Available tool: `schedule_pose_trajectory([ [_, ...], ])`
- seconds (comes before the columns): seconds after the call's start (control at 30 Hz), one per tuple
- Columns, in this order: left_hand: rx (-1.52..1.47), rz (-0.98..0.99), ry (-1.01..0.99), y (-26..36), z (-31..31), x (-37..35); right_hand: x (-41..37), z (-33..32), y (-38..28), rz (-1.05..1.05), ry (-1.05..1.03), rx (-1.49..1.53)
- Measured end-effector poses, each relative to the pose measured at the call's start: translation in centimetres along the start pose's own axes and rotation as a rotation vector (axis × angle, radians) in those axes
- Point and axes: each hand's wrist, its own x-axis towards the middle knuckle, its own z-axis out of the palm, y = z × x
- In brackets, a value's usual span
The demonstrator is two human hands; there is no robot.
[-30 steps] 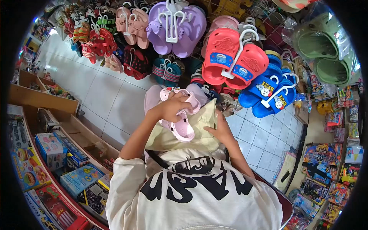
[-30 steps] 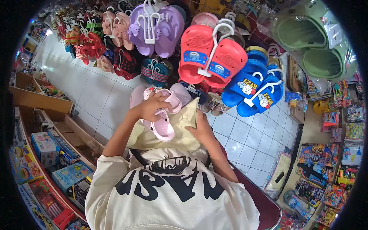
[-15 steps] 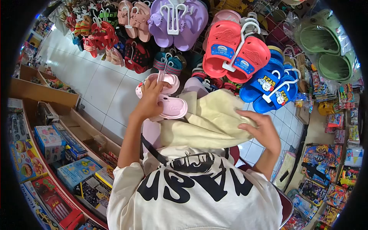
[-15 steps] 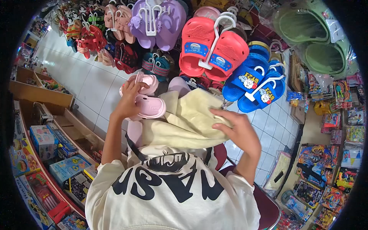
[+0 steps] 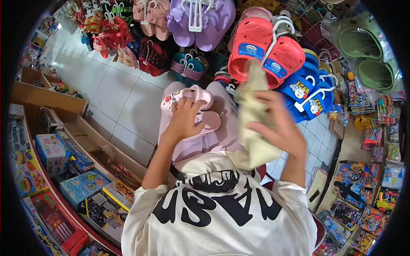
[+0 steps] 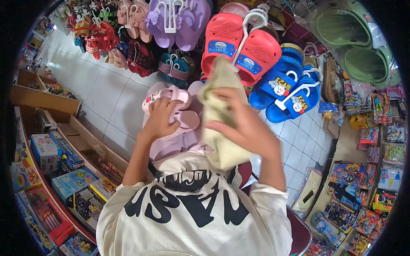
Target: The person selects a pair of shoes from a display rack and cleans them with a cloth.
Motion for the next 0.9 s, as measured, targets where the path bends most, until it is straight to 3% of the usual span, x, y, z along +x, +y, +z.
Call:
schedule_pose_trajectory([
  [0.1,-0.042,0.086,-0.004,-0.9,1.2,-0.6,2.1,8.8,9.4,0.091,-0.36,0.182],
  [0.13,-0.025,0.082,-0.003,-1.0,1.1,-0.9,2.2,9.7,9.3,0.209,-0.435,-0.067],
  [0.2,0.006,0.062,-0.004,-1.3,1.2,-1.5,1.1,12.0,10.7,0.019,-0.252,-0.048],
  [0.3,0.017,0.026,-0.056,-1.0,0.1,-1.8,0.2,12.2,11.5,0.029,-0.124,-0.067],
  [0.4,0.014,0.035,-0.103,-1.2,-0.4,-1.9,-1.0,11.8,11.8,0.103,0.133,0.04],
  [0.43,0.022,0.041,-0.112,-1.5,-0.4,-2.0,-1.2,11.4,11.3,0.387,0.147,0.458],
  [0.53,-0.034,0.111,-0.093,-2.0,-1.2,-2.5,-2.4,8.7,11.9,0.364,0.113,0.103],
  [0.67,-0.14,0.001,-0.133,-1.8,-2.9,-3.4,-2.1,5.6,9.7,-0.092,0.147,-0.302],
  [0.9,-0.08,-0.069,-0.164,-2.5,-2.1,-4.4,-1.6,2.2,6.7,0.015,0.355,-0.205],
])
